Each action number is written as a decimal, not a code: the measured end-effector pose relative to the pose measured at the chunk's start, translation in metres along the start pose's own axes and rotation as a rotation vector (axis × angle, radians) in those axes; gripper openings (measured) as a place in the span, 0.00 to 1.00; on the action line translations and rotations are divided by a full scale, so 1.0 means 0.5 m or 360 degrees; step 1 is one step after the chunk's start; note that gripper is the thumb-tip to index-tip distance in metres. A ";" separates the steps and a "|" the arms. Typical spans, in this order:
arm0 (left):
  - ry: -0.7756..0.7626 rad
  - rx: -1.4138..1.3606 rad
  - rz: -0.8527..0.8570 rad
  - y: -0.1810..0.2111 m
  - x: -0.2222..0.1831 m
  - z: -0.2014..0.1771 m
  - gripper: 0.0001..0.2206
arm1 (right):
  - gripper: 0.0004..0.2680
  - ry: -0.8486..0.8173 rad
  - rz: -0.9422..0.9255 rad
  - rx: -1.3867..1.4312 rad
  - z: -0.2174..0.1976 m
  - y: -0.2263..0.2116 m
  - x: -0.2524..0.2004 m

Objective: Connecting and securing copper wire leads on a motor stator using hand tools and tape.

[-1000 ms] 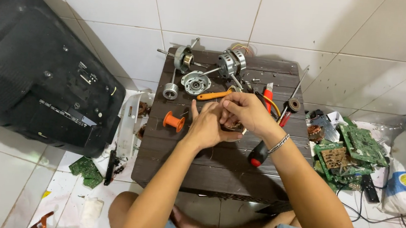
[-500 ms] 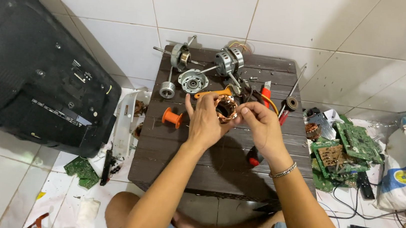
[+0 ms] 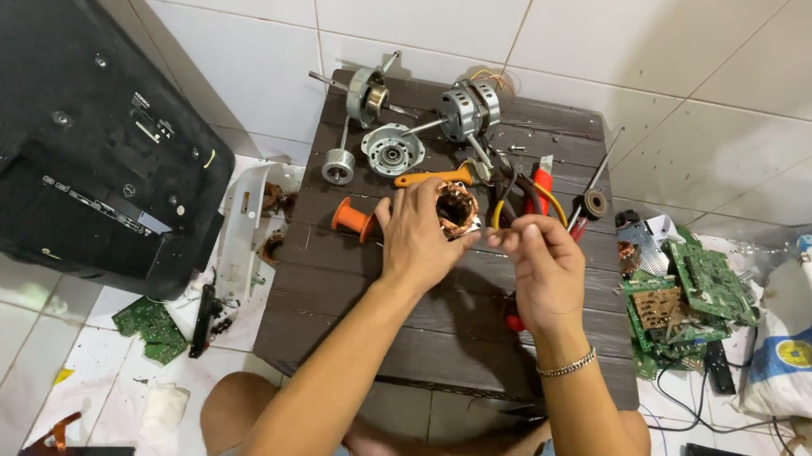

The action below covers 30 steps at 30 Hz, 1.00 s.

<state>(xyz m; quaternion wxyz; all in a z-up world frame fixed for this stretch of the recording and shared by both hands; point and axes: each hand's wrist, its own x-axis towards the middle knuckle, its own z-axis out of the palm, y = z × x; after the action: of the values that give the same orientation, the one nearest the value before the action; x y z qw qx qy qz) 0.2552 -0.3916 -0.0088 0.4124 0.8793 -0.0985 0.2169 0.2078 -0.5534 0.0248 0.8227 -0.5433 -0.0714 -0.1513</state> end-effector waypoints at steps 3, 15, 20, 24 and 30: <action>0.0087 0.0029 0.0067 0.005 -0.004 -0.001 0.42 | 0.06 0.0053 -0.0040 0.0080 -0.005 -0.012 -0.006; 0.0352 0.0109 0.0279 0.012 -0.003 -0.012 0.42 | 0.06 -0.0002 -0.0089 0.0106 0.037 0.000 -0.021; 0.0280 0.0014 0.0253 0.022 -0.004 -0.012 0.42 | 0.06 -0.0002 -0.0107 -0.0036 0.079 -0.031 -0.045; 0.0287 -0.0005 0.0284 0.028 -0.005 -0.010 0.42 | 0.06 -0.0007 -0.0098 -0.0152 0.088 -0.051 -0.045; 0.0354 -0.0030 0.0406 0.040 -0.002 -0.047 0.40 | 0.05 -0.0035 -0.0077 -0.0094 0.076 -0.073 0.024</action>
<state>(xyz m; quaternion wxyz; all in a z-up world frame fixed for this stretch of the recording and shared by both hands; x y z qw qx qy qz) 0.2402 -0.3862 0.0178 0.3982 0.8263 -0.1652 0.3624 0.2090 -0.5337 0.0752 0.8016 -0.5671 -0.0889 -0.1671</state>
